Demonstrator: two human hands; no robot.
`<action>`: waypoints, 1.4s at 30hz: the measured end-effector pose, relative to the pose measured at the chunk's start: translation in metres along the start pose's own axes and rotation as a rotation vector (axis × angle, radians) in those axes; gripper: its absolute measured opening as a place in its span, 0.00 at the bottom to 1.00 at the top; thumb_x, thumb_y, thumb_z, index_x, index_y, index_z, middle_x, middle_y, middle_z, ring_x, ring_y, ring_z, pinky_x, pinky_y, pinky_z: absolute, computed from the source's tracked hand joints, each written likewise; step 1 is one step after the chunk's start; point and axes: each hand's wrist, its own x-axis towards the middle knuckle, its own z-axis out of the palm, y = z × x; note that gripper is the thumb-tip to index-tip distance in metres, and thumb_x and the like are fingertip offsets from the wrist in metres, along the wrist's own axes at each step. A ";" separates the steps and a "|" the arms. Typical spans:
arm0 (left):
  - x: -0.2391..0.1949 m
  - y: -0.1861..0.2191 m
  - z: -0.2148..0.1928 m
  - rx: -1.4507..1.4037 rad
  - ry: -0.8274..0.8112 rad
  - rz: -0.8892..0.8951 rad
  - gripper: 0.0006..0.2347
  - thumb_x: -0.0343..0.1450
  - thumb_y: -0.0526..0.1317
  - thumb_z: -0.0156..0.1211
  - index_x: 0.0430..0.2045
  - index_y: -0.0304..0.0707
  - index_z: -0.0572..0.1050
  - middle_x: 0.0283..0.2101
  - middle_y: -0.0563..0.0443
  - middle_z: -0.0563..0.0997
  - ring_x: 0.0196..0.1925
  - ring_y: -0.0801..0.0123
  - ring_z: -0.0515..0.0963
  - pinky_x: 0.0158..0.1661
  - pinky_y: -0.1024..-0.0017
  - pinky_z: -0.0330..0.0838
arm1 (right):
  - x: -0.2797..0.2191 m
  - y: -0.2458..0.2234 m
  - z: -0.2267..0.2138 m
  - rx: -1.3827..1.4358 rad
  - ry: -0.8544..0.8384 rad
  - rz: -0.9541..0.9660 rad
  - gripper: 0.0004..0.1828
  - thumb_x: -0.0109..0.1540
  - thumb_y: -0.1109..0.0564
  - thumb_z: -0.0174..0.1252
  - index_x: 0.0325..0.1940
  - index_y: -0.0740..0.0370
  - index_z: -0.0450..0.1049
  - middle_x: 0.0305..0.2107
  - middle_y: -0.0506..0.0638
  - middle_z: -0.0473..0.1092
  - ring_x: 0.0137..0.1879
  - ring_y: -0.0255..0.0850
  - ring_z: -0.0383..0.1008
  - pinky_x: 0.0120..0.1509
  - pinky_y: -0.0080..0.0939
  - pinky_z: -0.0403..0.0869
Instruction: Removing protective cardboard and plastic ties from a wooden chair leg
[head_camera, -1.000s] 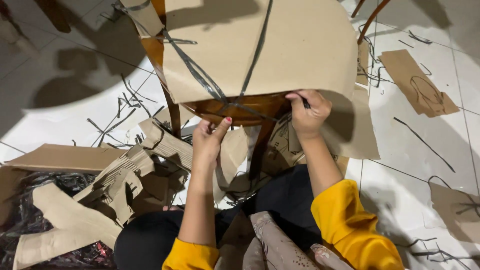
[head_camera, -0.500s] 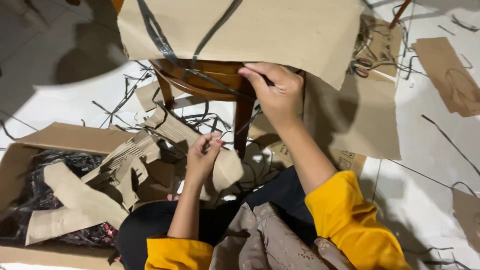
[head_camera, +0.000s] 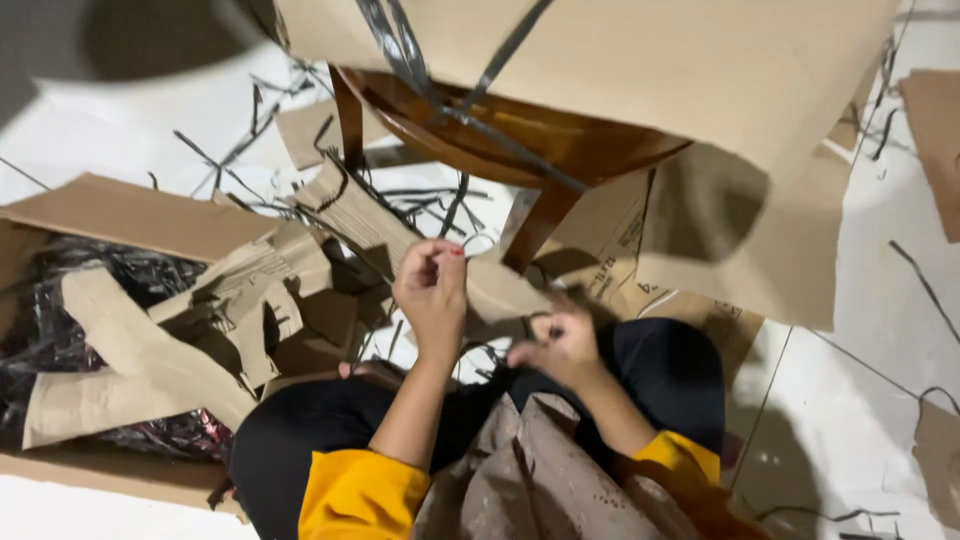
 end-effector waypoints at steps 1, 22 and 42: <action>0.000 0.002 0.004 0.002 0.001 -0.006 0.04 0.71 0.37 0.65 0.30 0.36 0.80 0.19 0.51 0.76 0.24 0.77 0.68 0.27 0.77 0.64 | 0.021 -0.031 -0.004 -0.001 -0.002 0.006 0.35 0.38 0.36 0.83 0.10 0.51 0.61 0.06 0.38 0.61 0.17 0.32 0.61 0.28 0.32 0.66; 0.075 0.005 0.048 0.241 -0.560 0.363 0.13 0.64 0.32 0.75 0.38 0.31 0.79 0.34 0.39 0.82 0.35 0.46 0.84 0.38 0.57 0.79 | 0.125 -0.012 -0.066 0.197 0.326 0.013 0.09 0.62 0.63 0.72 0.38 0.69 0.77 0.27 0.58 0.76 0.38 0.33 0.75 0.50 0.42 0.81; 0.069 -0.026 0.072 0.163 -0.386 0.287 0.06 0.65 0.32 0.74 0.22 0.43 0.82 0.32 0.45 0.86 0.32 0.53 0.86 0.38 0.63 0.80 | 0.141 0.027 -0.068 -0.232 0.464 -0.355 0.10 0.56 0.68 0.77 0.33 0.68 0.79 0.24 0.55 0.73 0.29 0.46 0.75 0.43 0.41 0.77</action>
